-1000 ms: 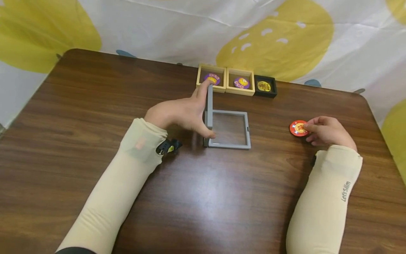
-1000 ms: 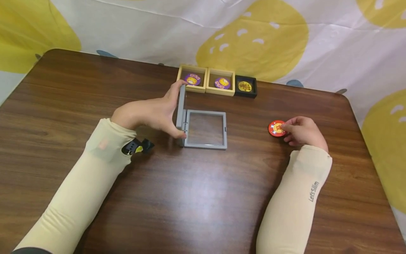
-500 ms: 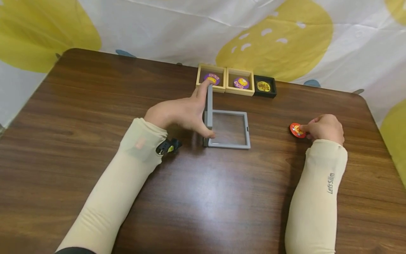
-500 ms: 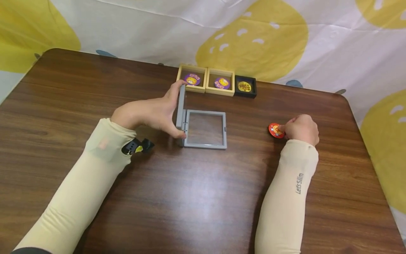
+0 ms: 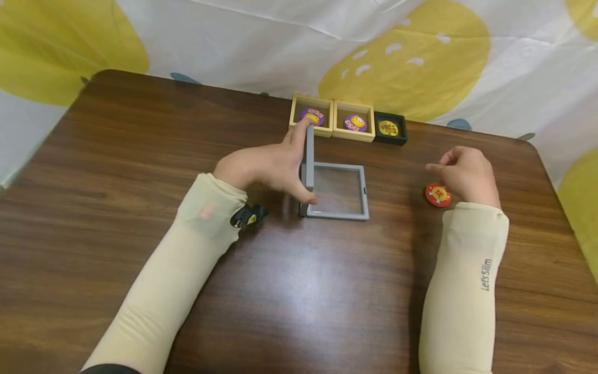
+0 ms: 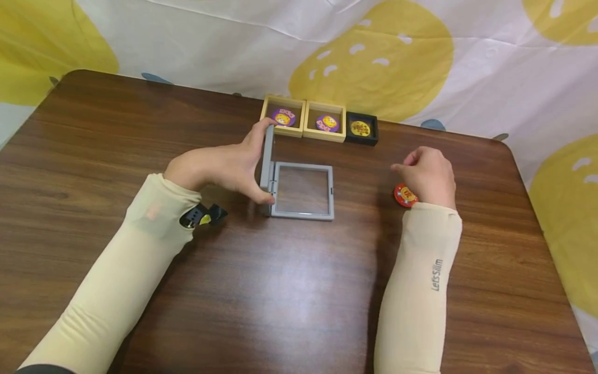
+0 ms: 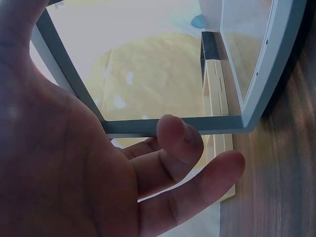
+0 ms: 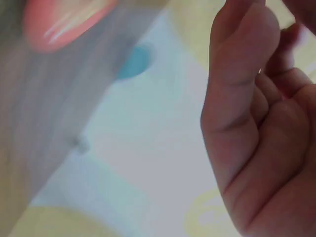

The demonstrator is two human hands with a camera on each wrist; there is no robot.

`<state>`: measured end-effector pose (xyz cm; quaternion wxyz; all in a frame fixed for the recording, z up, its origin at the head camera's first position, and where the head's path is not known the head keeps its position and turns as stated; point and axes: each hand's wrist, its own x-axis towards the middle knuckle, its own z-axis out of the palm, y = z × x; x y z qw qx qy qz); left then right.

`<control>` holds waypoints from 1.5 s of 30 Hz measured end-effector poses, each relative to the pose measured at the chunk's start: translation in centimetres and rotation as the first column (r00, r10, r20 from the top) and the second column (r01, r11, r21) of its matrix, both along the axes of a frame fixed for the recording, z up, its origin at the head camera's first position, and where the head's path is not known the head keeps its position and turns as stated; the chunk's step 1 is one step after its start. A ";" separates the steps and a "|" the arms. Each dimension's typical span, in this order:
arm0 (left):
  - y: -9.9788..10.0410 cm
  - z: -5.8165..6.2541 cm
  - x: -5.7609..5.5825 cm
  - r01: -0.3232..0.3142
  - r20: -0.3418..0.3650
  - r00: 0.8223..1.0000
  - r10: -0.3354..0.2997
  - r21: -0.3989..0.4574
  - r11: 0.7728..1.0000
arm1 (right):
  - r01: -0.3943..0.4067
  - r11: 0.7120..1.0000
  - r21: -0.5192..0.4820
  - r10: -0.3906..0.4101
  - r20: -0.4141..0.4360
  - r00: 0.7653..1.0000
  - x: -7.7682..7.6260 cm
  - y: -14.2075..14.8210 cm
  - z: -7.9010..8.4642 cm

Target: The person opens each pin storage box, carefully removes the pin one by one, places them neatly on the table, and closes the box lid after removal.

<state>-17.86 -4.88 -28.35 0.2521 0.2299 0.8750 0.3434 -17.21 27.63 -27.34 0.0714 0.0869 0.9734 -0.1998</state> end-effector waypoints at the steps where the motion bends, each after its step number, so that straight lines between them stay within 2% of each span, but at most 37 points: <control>1: 0.0 0.0 0.0 0.000 -0.007 1.000 0.000 0.002 1.000 | -0.034 0.999 0.003 0.034 -0.009 0.999 -0.1 -1.1 0.2; 3: -0.1 0.0 0.0 -0.001 -0.011 1.000 0.001 0.005 1.000 | -0.121 0.993 0.009 0.121 -0.015 0.993 -0.3 -3.6 0.2; 6: 0.0 0.1 0.0 0.001 -0.012 1.000 -0.001 -0.006 1.000 | -0.251 0.967 0.043 0.251 0.007 0.968 -0.6 -7.1 -0.6; 9: 0.3 0.0 0.1 0.014 -0.003 1.000 -0.014 -0.012 1.000 | -0.322 0.942 0.090 0.321 0.021 0.947 -0.7 -9.6 -2.0; 11: 0.6 0.0 0.2 0.026 0.007 1.000 -0.026 -0.002 1.000 | -0.318 0.939 0.129 0.320 0.009 0.947 -0.6 -10.4 -2.8; 15: 0.9 0.1 0.3 0.029 0.005 1.000 -0.029 0.015 0.999 | -0.263 0.950 0.168 0.272 -0.036 0.962 -0.5 -10.6 -3.7; 18: 1.0 0.1 0.2 0.031 -0.005 1.000 -0.031 0.016 0.999 | -0.263 0.949 0.176 0.271 -0.020 0.962 -0.5 -10.4 -3.6; 22: 1.0 0.3 0.2 0.057 -0.004 0.998 -0.057 0.022 0.998 | -0.297 0.939 0.173 0.291 0.060 0.955 -0.6 -10.0 -2.9; 25: 1.0 0.3 0.2 0.069 -0.004 0.998 -0.069 0.026 0.997 | -0.299 0.942 0.152 0.287 0.096 0.953 -0.7 -9.7 -2.6; 33: -0.4 0.8 -0.4 0.093 0.003 0.996 -0.093 0.002 0.996 | -0.246 0.959 0.138 0.240 0.056 0.969 -0.7 -9.7 -2.9; 37: -1.9 1.2 -0.8 0.050 -0.067 0.996 -0.057 -0.099 0.994 | -0.223 0.966 0.132 0.214 0.080 0.974 -0.6 -9.8 -2.8; 40: -3.1 1.3 -1.1 0.011 -0.139 0.990 -0.039 -0.200 0.980 | -0.234 0.965 0.122 0.220 0.118 0.968 -0.4 -10.0 -2.7; 43: -3.8 1.4 -1.2 -0.025 -0.188 0.982 -0.024 -0.254 0.967 | -0.287 0.947 0.143 0.265 0.153 0.952 -0.1 -10.6 -2.4; 45: -4.1 1.5 -1.3 -0.072 -0.244 0.970 -0.002 -0.295 0.953 | -0.350 0.924 0.152 0.324 0.169 0.931 0.3 -11.4 -2.2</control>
